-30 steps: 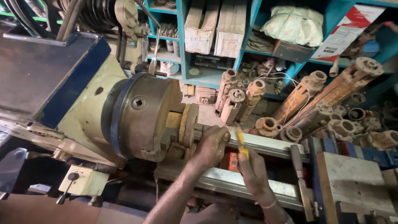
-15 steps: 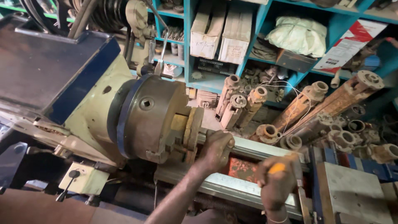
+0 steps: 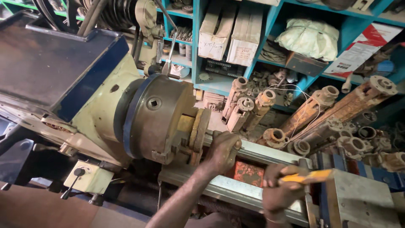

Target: The person operates a metal lathe, using a yellow-handled tool to adjust the chuck and workpiece while the machine is running. The person repeatedly repositions the tool and adjusts the chuck jaws to secure the workpiece.

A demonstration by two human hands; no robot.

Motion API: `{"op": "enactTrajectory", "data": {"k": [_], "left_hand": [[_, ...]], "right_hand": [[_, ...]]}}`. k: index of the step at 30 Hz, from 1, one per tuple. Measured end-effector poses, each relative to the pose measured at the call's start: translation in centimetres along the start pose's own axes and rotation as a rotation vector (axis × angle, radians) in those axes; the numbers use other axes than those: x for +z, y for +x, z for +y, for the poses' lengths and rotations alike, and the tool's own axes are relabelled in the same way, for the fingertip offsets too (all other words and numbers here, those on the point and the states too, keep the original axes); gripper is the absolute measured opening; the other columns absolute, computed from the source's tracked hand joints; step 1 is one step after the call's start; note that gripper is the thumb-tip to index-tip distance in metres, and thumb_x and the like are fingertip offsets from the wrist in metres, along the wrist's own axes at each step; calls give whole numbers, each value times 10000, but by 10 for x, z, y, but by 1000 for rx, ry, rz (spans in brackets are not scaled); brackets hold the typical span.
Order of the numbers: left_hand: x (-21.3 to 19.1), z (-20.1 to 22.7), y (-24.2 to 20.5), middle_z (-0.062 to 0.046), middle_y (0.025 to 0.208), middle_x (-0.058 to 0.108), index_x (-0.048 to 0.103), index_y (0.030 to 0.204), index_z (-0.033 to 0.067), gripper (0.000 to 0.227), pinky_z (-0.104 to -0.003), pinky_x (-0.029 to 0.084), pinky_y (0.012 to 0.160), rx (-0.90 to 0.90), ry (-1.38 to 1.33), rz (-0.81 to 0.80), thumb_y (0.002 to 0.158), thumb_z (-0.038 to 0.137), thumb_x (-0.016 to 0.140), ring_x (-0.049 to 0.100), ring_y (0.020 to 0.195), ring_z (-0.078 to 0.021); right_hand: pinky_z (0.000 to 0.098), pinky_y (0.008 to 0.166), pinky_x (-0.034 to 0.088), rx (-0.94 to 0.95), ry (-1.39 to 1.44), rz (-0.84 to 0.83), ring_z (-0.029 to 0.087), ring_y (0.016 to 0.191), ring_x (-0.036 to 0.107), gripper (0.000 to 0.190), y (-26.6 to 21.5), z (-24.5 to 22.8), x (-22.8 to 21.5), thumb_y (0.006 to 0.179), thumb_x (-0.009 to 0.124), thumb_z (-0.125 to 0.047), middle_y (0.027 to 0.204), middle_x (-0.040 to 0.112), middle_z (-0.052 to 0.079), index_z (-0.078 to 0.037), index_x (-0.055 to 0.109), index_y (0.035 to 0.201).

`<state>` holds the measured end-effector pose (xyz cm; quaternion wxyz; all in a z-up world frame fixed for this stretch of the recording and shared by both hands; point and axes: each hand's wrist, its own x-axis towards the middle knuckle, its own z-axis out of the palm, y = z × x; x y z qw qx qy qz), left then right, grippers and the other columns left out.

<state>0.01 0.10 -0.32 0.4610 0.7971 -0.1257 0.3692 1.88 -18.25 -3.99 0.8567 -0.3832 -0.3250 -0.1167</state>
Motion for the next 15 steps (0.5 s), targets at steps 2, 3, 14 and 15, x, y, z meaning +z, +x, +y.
{"op": "enactTrajectory", "data": {"k": [2, 3, 14, 15], "left_hand": [[3, -1, -1, -170, 862, 624, 611, 947, 15, 135, -466, 440, 760, 1, -31, 10, 1022, 103, 540, 607, 846, -390], [4, -1, -2, -168, 860, 621, 610, 955, 14, 144, -462, 446, 747, -19, -56, 13, 1024, 109, 528, 604, 836, -384], [6, -4, -2, -155, 801, 571, 549, 858, 29, 203, -457, 427, 737, 24, -30, 30, 1043, 110, 534, 571, 791, -367], [5, -3, -1, -151, 797, 579, 556, 857, 33, 194, -460, 420, 746, 31, -9, 42, 1036, 103, 530, 576, 789, -365]], "right_hand": [[251, 453, 355, 181, -166, -85, 97, 522, 446, 397, -2, 4, -1, 1057, 571, -446, 693, 546, -2, -54, 609, 1105], [257, 441, 353, 377, -428, -188, 83, 521, 430, 398, -3, 2, -4, 1057, 558, -436, 662, 520, -11, -44, 622, 1073], [265, 471, 394, 345, -91, -37, 101, 562, 456, 448, -7, 13, -14, 1060, 517, -496, 704, 529, 5, -53, 586, 1043], [260, 456, 387, 492, -350, -118, 82, 543, 449, 450, -6, 10, -13, 1040, 531, -482, 686, 520, -3, -37, 599, 1031]]}}
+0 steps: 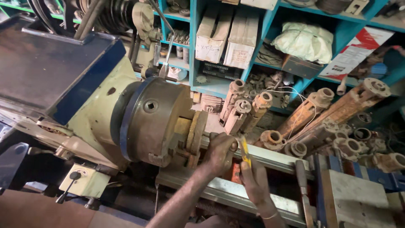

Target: The person operates a metal lathe, using a yellow-handled tool to adjust the chuck and workpiece while the machine is running. The person repeatedly repositions the tool and adjusts the chuck jaws to secure the workpiece.

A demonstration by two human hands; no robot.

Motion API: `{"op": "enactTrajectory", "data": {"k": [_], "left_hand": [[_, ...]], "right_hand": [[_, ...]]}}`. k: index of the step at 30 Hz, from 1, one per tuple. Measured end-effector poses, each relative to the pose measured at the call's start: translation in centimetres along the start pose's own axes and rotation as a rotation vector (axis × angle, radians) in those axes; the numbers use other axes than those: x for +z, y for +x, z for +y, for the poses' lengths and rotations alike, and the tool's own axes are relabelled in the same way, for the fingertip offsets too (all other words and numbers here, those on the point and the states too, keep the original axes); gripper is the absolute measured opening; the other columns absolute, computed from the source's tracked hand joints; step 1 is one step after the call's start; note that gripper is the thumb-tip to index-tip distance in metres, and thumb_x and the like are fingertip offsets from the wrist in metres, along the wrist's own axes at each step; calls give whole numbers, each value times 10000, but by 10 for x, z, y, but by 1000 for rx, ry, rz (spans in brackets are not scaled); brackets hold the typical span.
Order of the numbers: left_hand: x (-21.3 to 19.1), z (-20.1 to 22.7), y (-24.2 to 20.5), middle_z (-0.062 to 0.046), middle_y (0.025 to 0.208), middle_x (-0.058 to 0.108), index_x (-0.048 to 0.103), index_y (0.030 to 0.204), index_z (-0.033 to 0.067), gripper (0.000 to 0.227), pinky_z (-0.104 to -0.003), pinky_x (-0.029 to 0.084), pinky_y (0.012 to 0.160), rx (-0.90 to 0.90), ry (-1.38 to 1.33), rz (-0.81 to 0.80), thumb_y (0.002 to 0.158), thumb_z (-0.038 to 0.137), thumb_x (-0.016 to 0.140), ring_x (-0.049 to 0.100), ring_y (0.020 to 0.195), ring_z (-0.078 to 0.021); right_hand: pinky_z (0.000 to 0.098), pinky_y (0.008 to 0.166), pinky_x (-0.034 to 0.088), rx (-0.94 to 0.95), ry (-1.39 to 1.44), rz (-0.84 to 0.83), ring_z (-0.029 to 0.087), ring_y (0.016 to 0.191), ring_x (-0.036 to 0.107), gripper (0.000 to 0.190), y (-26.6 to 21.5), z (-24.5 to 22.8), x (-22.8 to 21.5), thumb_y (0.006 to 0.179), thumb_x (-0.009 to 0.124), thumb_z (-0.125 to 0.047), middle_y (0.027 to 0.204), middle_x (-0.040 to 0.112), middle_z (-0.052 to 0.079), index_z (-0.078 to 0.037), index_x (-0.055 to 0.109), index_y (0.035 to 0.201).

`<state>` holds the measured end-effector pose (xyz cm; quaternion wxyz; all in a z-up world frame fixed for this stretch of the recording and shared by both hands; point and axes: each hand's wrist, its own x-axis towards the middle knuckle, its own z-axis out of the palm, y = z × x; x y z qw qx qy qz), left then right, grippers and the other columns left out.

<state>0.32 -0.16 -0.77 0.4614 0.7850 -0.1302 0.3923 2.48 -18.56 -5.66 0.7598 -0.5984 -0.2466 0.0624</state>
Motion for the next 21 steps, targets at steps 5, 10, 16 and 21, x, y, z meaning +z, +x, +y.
{"op": "enactTrajectory", "data": {"k": [5, 10, 16, 21], "left_hand": [[-3, 5, 4, -147, 834, 614, 574, 875, 34, 161, -456, 416, 761, 38, -5, 27, 1021, 92, 540, 593, 821, -369], [-3, 0, 4, -138, 805, 589, 557, 863, 33, 196, -445, 416, 753, -6, -27, 7, 1042, 109, 529, 583, 795, -346], [-1, -2, 3, -150, 784, 580, 559, 839, 33, 221, -450, 415, 734, 34, -1, 71, 1040, 112, 514, 579, 776, -355], [0, -5, 3, -140, 788, 569, 542, 842, 34, 218, -445, 436, 723, 29, -70, 52, 1046, 105, 510, 577, 770, -339]], "right_hand": [[217, 393, 313, -251, 51, 72, 52, 416, 380, 448, -5, -28, -10, 1040, 543, -486, 576, 483, -28, -43, 575, 981], [272, 512, 350, -615, 281, 64, 85, 561, 467, 410, 4, -21, 15, 1079, 594, -486, 690, 529, -9, -83, 533, 1119], [273, 358, 315, 51, -184, 99, 77, 442, 412, 492, 5, -44, 2, 1000, 490, -539, 614, 525, -6, -65, 591, 921], [232, 432, 374, -560, 275, 121, 72, 512, 468, 346, 12, -38, 14, 1067, 608, -428, 673, 539, -19, -84, 576, 1054]]}}
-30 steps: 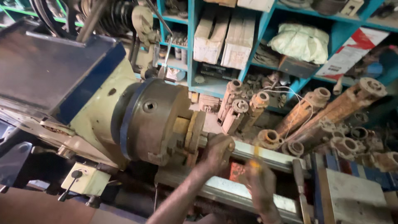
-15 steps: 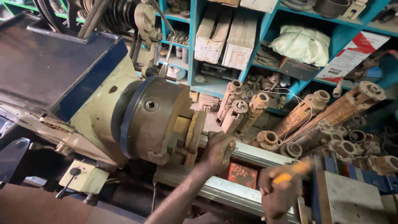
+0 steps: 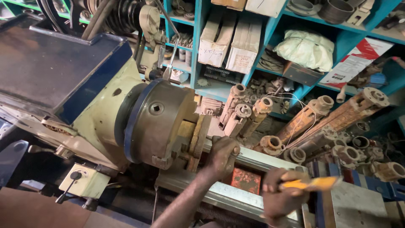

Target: The person operates a metal lathe, using a yellow-handled tool to adjust the chuck and workpiece while the machine is running. The person repeatedly repositions the tool and adjusts the chuck jaws to secure the workpiece.

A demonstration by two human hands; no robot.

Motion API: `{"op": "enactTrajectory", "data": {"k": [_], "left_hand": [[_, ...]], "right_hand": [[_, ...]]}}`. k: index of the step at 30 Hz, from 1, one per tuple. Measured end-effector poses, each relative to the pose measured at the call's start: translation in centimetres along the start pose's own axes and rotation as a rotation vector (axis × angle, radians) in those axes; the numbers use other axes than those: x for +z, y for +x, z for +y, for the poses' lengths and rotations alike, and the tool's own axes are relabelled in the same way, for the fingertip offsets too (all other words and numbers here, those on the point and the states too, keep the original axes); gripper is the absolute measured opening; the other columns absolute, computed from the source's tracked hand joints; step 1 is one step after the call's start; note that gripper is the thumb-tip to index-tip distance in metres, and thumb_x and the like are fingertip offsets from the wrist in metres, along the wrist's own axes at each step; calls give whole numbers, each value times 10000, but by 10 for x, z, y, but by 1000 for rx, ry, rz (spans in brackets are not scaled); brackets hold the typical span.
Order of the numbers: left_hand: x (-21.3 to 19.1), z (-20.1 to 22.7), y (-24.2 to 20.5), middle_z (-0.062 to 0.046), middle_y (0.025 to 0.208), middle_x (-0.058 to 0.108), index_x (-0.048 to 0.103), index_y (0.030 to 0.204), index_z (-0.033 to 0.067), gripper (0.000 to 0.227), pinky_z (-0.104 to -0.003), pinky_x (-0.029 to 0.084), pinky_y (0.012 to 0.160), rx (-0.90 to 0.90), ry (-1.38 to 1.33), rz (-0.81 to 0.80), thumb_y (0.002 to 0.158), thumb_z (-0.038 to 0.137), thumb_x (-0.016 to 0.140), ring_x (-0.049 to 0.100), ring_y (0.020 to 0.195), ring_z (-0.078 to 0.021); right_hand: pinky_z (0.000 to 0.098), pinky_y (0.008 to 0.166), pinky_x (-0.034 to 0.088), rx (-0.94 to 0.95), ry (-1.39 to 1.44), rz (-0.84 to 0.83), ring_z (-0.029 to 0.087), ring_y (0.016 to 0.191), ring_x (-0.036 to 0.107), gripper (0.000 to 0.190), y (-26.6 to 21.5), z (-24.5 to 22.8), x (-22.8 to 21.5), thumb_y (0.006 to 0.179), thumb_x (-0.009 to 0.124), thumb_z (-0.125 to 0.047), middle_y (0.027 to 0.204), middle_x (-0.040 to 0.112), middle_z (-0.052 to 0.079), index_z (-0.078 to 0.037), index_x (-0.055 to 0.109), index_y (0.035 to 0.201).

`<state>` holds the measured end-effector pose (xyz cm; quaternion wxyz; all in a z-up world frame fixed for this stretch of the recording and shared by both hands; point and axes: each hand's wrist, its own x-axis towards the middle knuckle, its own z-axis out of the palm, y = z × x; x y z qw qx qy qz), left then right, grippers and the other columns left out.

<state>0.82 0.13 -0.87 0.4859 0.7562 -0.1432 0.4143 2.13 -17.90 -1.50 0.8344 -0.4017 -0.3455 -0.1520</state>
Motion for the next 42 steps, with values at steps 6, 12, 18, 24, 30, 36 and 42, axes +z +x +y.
{"op": "enactTrajectory", "data": {"k": [6, 12, 18, 24, 30, 36, 42], "left_hand": [[-4, 1, 4, -121, 832, 601, 573, 895, 47, 128, -435, 395, 774, 73, 39, 24, 1002, 89, 515, 601, 816, -320], [-4, -1, 0, -96, 796, 577, 562, 848, 79, 159, -426, 341, 785, 59, 117, 12, 1007, 90, 562, 573, 799, -311], [-3, -1, 1, -109, 791, 566, 565, 873, 59, 117, -446, 356, 762, 77, 100, 26, 988, 74, 548, 571, 787, -328], [-2, -1, -7, -117, 779, 547, 532, 847, 49, 148, -441, 390, 745, 20, 65, 29, 995, 46, 535, 557, 776, -329], [8, -9, -10, -94, 758, 537, 542, 848, 63, 192, -433, 368, 696, 1, 10, -2, 1033, 68, 491, 525, 720, -307], [-4, 4, -16, -127, 790, 537, 540, 870, 50, 209, -470, 380, 734, 42, 73, 13, 1056, 142, 514, 558, 789, -343], [-4, 12, -7, -169, 840, 565, 574, 955, 11, 181, -475, 422, 716, -44, -37, -10, 1062, 138, 503, 562, 807, -370]], "right_hand": [[279, 392, 330, 575, -640, -150, 91, 475, 441, 412, -3, -9, -4, 971, 574, -475, 620, 523, 13, -64, 609, 970], [277, 514, 388, 23, 85, -24, 113, 528, 493, 333, -9, -3, -5, 1074, 624, -416, 691, 549, 19, -87, 578, 1095], [284, 441, 367, 482, -657, -173, 141, 547, 460, 401, -9, -2, -12, 1053, 524, -432, 675, 543, 58, -45, 588, 969], [274, 483, 381, -19, 76, 48, 96, 504, 497, 283, -6, -6, -13, 1074, 608, -393, 608, 537, 12, -110, 608, 1074], [252, 423, 325, 450, -759, -281, 97, 505, 420, 462, -5, -10, -3, 1059, 471, -523, 609, 495, 47, -80, 601, 1071], [221, 459, 326, 86, -104, 35, 46, 509, 408, 440, -22, -4, -12, 1117, 527, -552, 636, 467, -34, -114, 555, 1088], [250, 375, 339, 702, -548, -163, 75, 462, 405, 390, -16, 3, -14, 995, 495, -495, 621, 463, -34, -123, 548, 1098]]}}
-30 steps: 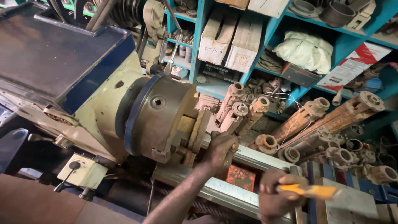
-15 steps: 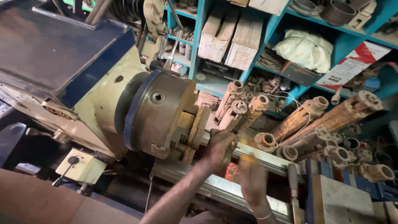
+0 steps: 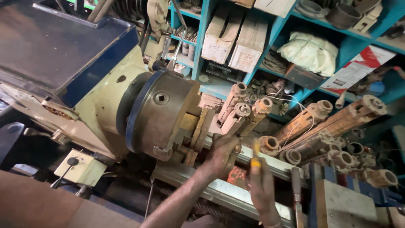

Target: The person operates a metal lathe, using a yellow-handled tool to adjust the chuck and workpiece while the machine is running. The person repeatedly repositions the tool and adjusts the chuck jaws to secure the workpiece.

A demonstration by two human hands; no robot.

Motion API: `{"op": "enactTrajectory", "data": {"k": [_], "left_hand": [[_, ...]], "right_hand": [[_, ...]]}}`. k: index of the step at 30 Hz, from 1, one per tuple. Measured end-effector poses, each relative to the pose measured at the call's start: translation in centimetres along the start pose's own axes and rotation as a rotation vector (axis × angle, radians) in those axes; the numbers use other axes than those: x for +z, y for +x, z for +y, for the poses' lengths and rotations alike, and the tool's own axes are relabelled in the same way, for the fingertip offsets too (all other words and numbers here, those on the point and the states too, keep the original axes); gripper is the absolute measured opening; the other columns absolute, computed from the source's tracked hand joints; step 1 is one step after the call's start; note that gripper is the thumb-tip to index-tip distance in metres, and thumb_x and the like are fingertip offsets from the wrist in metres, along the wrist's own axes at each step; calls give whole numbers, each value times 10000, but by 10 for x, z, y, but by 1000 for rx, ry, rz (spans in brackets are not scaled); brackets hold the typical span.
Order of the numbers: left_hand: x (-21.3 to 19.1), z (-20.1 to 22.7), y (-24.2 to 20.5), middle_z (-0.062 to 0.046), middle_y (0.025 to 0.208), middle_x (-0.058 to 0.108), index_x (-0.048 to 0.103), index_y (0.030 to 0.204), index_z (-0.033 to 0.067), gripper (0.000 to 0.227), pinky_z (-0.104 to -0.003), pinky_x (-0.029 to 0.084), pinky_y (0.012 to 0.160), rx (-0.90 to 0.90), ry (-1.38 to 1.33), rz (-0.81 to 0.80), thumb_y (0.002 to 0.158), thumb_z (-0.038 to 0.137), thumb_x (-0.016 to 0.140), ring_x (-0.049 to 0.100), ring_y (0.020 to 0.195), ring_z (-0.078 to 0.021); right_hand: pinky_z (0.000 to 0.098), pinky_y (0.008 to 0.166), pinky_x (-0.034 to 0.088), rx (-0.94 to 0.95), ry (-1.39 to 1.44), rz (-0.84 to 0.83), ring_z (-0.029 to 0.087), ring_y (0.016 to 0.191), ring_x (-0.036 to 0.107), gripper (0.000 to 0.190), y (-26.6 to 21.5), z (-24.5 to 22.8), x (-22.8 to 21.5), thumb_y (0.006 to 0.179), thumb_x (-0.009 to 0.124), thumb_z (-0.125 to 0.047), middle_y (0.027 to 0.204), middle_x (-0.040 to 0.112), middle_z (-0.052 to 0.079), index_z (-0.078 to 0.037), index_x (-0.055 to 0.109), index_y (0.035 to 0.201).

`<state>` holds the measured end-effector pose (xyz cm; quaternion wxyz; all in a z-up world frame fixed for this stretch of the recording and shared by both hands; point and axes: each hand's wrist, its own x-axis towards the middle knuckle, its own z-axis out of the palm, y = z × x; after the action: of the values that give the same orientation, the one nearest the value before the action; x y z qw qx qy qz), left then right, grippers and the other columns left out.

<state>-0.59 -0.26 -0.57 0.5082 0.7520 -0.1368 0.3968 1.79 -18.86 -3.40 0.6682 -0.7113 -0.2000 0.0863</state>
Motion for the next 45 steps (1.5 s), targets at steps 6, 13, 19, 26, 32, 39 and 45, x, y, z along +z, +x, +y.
{"op": "enactTrajectory", "data": {"k": [6, 13, 19, 26, 32, 39, 45], "left_hand": [[1, 0, -2, -182, 807, 545, 562, 905, 7, 145, -483, 406, 714, -27, 49, -1, 1030, 78, 546, 543, 792, -381], [-3, 8, 5, -172, 828, 603, 649, 1008, 17, 118, -484, 393, 727, -32, 103, 10, 991, 72, 546, 592, 821, -383], [6, 6, 1, -149, 804, 608, 622, 931, 20, 137, -473, 397, 769, -94, 152, -14, 1012, 102, 547, 596, 793, -356], [14, 3, 7, -176, 849, 661, 633, 1001, 27, 126, -483, 444, 752, -296, 120, -46, 1014, 98, 529, 644, 839, -393], [16, 16, 13, -194, 879, 654, 623, 948, 15, 72, -518, 471, 747, -153, 190, -83, 966, 82, 604, 634, 861, -426], [14, 10, 25, -159, 887, 696, 640, 921, 35, 65, -497, 487, 713, -230, 243, -108, 932, 97, 652, 674, 836, -378], [14, -2, 18, -165, 868, 693, 644, 923, 31, 32, -485, 502, 707, -238, 219, -106, 918, 62, 651, 676, 825, -391]], "right_hand": [[259, 435, 375, -595, 492, 165, 97, 479, 450, 342, -3, -23, -12, 1033, 541, -410, 612, 496, 8, -81, 576, 1120], [271, 420, 330, -129, -182, -21, 112, 493, 427, 307, 15, -12, -5, 1033, 512, -347, 596, 495, 41, -56, 592, 1086], [239, 484, 356, -445, 640, 123, 95, 588, 437, 345, 4, -15, -20, 1081, 534, -384, 707, 502, 4, -56, 590, 1172], [254, 538, 356, -253, -212, -50, 77, 672, 395, 441, 18, -20, -10, 1090, 477, -393, 787, 456, -15, -25, 574, 1312], [217, 424, 282, -180, 212, 65, 62, 532, 366, 387, 8, -39, -16, 1080, 429, -393, 668, 430, -12, -31, 535, 1165], [215, 422, 277, -71, 157, 48, 54, 501, 352, 385, 0, -25, -13, 1085, 432, -383, 615, 438, -6, -20, 550, 1128], [206, 461, 344, -144, -81, -42, 55, 546, 418, 321, 11, -26, -17, 1066, 480, -321, 647, 480, -9, -28, 577, 1156]]}}
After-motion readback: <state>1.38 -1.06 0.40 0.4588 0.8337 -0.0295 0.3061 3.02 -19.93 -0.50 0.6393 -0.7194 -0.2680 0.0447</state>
